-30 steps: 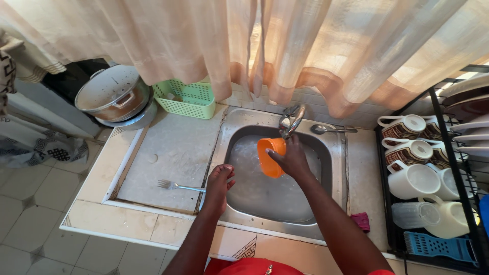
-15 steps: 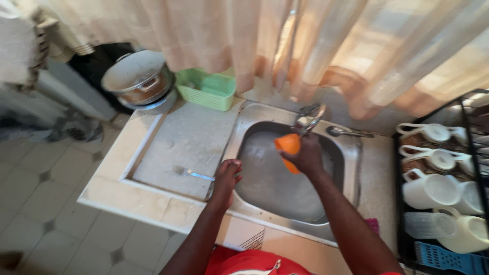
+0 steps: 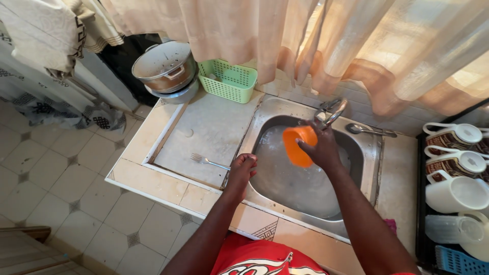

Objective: Rinsing various bowls and pots under a kitchen faucet and placing them in a drying rack

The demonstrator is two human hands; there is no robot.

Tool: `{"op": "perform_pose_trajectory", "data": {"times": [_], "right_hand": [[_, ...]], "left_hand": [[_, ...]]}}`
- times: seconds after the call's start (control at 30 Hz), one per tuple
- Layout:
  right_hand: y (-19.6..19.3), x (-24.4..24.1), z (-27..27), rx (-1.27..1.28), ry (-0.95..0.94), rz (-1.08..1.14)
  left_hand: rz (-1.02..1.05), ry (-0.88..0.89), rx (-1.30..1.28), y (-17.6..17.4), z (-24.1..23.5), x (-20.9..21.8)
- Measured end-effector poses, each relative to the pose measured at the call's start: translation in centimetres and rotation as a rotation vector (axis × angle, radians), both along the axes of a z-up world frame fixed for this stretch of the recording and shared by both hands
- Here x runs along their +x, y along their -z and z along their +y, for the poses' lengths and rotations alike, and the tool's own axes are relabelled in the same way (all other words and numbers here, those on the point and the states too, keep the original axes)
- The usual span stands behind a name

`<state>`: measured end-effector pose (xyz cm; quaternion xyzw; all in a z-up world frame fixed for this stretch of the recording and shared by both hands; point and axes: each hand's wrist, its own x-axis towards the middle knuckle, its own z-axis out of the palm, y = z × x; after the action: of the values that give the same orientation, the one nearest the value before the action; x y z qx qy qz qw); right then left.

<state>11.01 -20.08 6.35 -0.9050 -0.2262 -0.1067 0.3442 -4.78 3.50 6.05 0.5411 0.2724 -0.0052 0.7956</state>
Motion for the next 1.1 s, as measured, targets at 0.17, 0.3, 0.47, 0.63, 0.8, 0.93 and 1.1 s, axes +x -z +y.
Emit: {"op": "perform_pose_trajectory", "data": {"times": [0.17,0.3,0.47,0.63,0.8,0.93,1.1], "right_hand": [[-1.0,-0.3,-0.5,0.079,0.115,0.219],[-0.6,-0.2,-1.6,0.019,0.274,0.063],[0.5,-0.9,-2.7,0.095,0.322,0.068],[2.0,0.4,-2.7,0.426,0.27,0.293],[3.8,1.3,-2.3,0.982,0.275,0.551],[4.8,2.2,-3.5,1.129,0.306,0.533],[-0.3,-1.0,-1.0,1.125,0.18,0.636]], "left_hand": [[0.006,0.013,0.003,0.4,-0.4,0.6],[-0.009,0.076,0.013,0.1,-1.1,1.3],[0.016,0.135,-0.005,0.0,-2.6,1.2],[0.019,0.184,-0.004,-2.7,-2.6,0.1],[0.031,0.194,0.002,-2.8,-2.0,0.0],[0.034,0.18,-0.003,-3.0,-1.4,-0.2],[0.032,0.199,-0.006,-1.8,-1.3,0.0]]}}
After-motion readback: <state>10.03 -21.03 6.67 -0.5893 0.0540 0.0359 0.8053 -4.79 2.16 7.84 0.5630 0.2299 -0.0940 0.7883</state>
